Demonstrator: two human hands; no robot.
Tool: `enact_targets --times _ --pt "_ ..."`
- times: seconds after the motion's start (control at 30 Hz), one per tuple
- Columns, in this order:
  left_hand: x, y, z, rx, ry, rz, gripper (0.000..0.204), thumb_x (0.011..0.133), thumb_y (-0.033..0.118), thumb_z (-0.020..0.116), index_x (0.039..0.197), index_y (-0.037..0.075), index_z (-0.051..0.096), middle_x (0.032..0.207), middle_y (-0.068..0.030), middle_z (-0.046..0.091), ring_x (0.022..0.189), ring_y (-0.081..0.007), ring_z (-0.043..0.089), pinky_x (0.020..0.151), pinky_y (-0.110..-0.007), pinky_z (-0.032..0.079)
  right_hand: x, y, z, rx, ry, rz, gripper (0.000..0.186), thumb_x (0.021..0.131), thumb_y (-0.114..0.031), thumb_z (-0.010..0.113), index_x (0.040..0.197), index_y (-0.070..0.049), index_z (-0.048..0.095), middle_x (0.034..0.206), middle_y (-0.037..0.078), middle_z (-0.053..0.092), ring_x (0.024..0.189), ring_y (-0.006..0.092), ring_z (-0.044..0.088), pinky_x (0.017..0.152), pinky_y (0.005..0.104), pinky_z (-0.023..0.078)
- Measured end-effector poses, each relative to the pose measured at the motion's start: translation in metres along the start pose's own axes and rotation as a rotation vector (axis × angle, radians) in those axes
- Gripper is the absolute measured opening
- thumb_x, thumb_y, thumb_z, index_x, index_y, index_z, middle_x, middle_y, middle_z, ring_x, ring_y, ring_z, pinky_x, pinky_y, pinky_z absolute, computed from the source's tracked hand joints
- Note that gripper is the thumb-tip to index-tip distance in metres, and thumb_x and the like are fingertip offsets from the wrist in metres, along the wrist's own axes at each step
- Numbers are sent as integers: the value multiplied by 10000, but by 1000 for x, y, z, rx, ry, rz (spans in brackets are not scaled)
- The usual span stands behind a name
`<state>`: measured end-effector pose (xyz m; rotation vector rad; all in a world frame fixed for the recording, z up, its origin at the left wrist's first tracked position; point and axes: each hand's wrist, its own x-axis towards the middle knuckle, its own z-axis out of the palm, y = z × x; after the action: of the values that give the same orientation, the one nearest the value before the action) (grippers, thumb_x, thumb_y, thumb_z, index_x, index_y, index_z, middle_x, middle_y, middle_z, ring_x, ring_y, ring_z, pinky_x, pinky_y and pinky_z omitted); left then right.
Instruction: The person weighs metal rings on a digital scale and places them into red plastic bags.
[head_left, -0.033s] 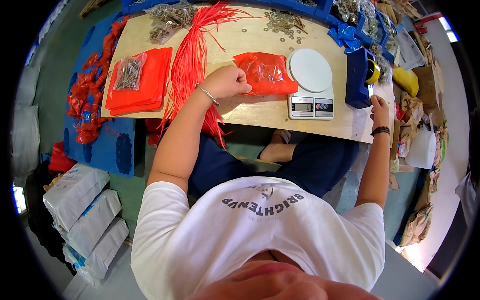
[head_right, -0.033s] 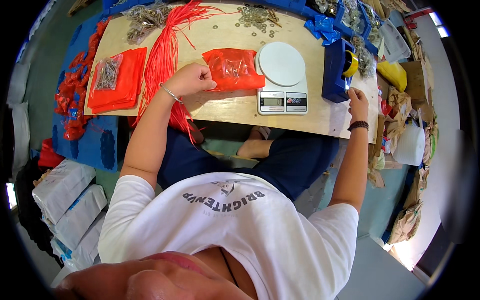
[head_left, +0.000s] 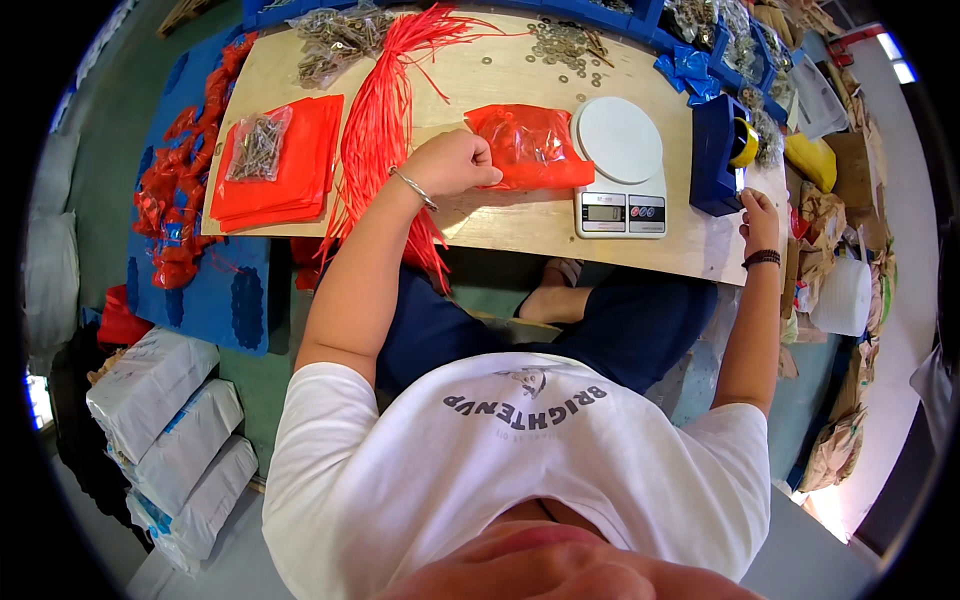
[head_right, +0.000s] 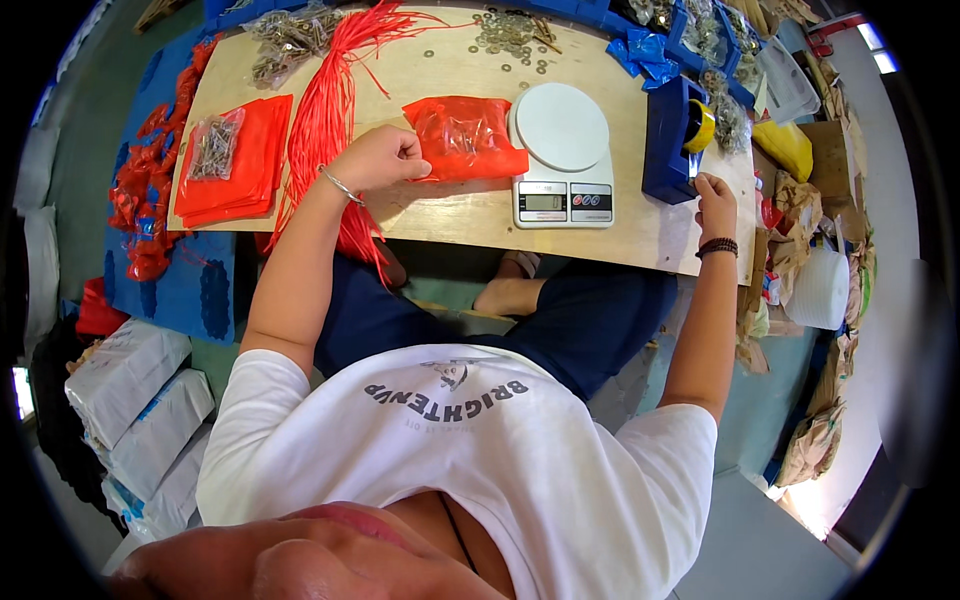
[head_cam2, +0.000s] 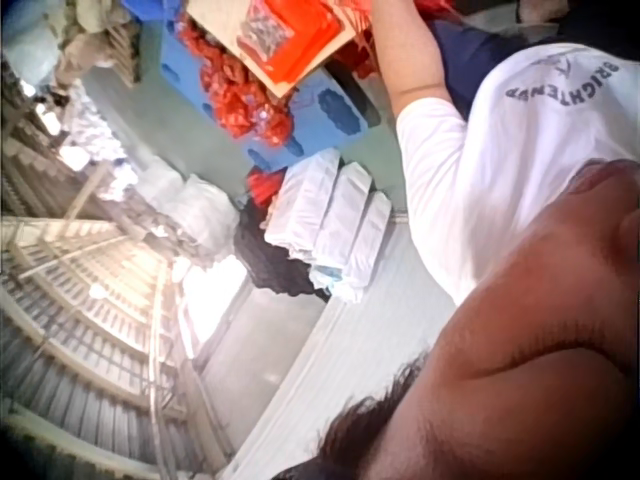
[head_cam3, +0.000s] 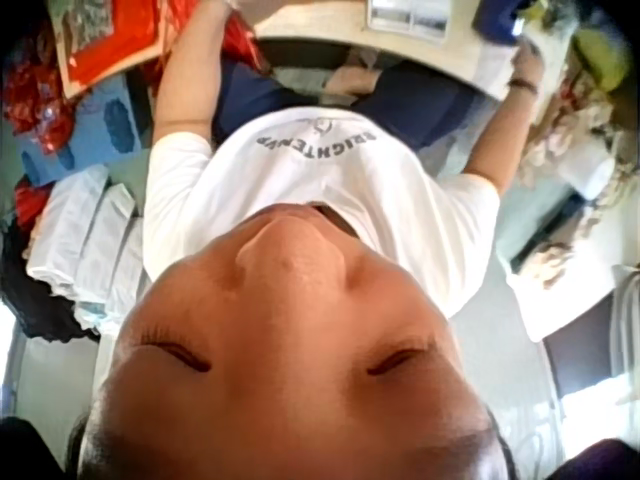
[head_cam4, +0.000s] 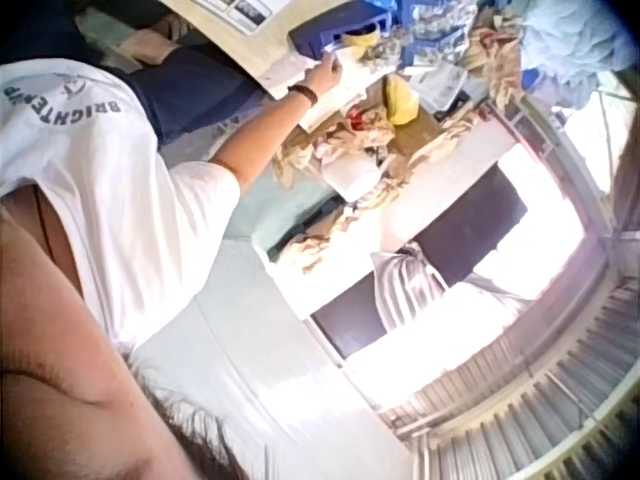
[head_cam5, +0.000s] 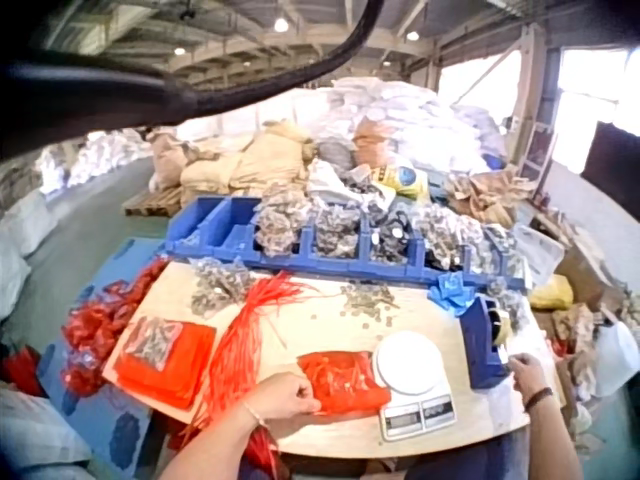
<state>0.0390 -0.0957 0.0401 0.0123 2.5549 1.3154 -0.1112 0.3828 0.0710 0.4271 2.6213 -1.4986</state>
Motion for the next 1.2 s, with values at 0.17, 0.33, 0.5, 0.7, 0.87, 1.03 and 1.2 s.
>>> enact_targets --times 0.17,0.33,0.5,0.7,0.87,1.03,1.2 --pt "2 8 -2 -1 -14 27 271 729 240 710 641 29 565 586 -73 574 536 -160 534 538 -313 441 3 3 2 468 -75 116 81 847 -151 655 899 -108 612 738 -62 530 540 33 387 451 180 299" --pt "0 -1 -1 -62 -17 -35 259 738 212 706 629 29 558 575 -43 562 533 -127 513 528 -291 429 -23 31 5 1097 -316 -55 63 873 -140 606 838 -90 589 854 37 630 862 172 600 852 338 487" --pt "3 1 1 -95 -27 -18 253 746 202 709 634 33 558 573 -24 552 530 -103 488 518 -282 420 -49 61 16 1161 -351 186 101 900 -154 569 911 -57 596 976 98 638 1004 236 588 874 343 495" --pt "1 -5 1 -154 -43 -57 253 760 206 716 658 29 567 585 -20 553 543 -97 483 517 -276 415 -31 54 42 640 -527 274 106 901 -128 543 816 -80 501 699 21 498 577 119 470 521 256 406" --pt "-2 0 -6 -116 -101 6 189 791 127 695 705 37 553 634 38 517 592 -45 453 546 -230 397 -42 49 36 665 -626 184 198 905 -198 564 773 -111 445 684 -4 428 556 94 395 503 229 317" --pt "-15 -1 -12 -240 -65 22 197 774 178 696 739 28 572 669 -15 571 597 -78 513 556 -256 434 -60 30 44 847 -784 -34 281 907 -238 575 726 -119 396 655 -25 354 546 82 347 487 232 273" --pt "-13 5 -15 41 -49 -22 178 805 172 663 748 31 573 675 -24 602 628 -80 542 579 -240 441 -103 -42 122 357 -811 -297 142 873 -139 571 780 -77 483 664 -20 420 580 67 369 522 224 320"
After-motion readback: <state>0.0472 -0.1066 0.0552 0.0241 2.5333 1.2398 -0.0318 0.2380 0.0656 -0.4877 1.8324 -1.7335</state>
